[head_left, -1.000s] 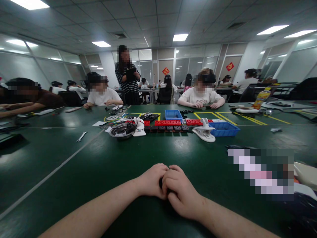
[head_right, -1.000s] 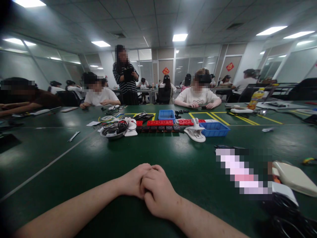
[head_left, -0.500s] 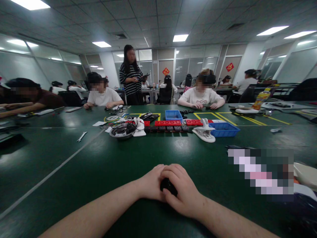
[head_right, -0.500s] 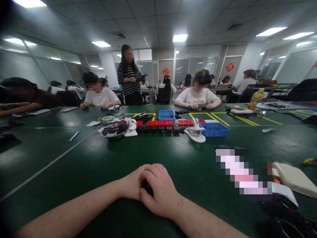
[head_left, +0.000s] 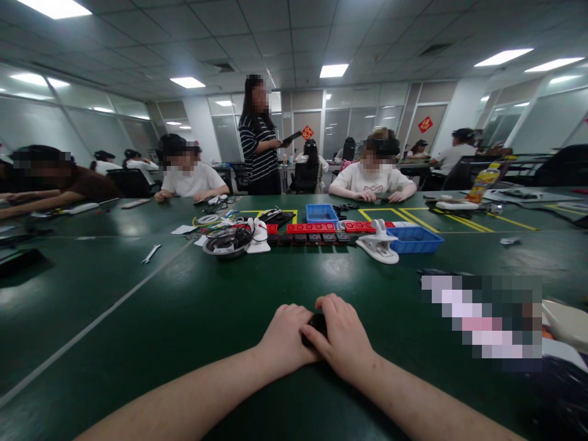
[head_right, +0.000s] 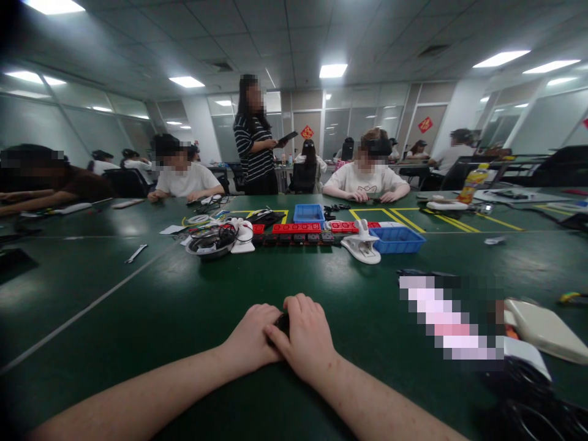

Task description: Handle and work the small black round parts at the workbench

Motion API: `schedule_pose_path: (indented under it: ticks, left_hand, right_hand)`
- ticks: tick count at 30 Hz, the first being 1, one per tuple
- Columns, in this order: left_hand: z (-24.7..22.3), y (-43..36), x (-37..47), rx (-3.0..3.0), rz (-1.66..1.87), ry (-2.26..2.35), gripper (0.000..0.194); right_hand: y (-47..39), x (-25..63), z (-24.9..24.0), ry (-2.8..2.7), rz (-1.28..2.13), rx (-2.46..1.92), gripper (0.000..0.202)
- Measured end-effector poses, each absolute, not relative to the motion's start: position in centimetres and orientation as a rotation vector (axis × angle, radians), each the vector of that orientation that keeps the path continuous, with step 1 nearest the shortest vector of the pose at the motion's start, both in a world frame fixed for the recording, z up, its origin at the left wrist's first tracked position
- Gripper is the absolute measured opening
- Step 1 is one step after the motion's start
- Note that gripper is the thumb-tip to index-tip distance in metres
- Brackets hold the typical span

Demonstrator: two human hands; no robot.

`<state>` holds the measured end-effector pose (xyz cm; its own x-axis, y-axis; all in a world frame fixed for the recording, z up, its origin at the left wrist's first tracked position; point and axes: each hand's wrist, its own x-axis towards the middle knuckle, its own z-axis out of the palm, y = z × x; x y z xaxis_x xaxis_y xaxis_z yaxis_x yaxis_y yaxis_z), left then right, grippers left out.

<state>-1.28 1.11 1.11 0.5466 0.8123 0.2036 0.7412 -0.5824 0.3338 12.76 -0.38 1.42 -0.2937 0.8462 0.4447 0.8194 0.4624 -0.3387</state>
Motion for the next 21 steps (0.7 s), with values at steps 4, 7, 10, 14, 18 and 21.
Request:
schedule_pose_path:
  ticks: [4,7,10,14,18,21]
  left_hand:
    - [0.8,1.7,-1.6,2.561,0.511,1.262,0.030]
    - [0.3,2.3,-1.9,2.545,0.502,1.161,0.029]
    - [0.2,2.9,-2.2,2.507,0.472,1.037,0.025]
    - [0.2,3.3,-2.6,2.489,0.457,0.910,0.023]
    - [0.0,3.4,-2.6,2.527,0.431,0.841,0.021]
    - [0.2,3.3,-2.4,2.539,0.370,0.784,0.019]
  right_hand:
    - [-0.4,12.6,1.7,-2.175,0.091,-1.396,0.021]
    - [-0.3,12.6,1.9,-2.183,0.161,-1.389,0.017]
    - [-0.4,12.7,2.1,-2.182,0.222,-1.306,0.012]
    - [-0.6,12.9,2.4,-2.206,0.281,-1.084,0.014]
    - [-1.1,13.0,2.4,-2.271,0.302,-0.791,0.017]
    - [-1.5,12.9,2.2,-2.317,0.272,-0.613,0.016]
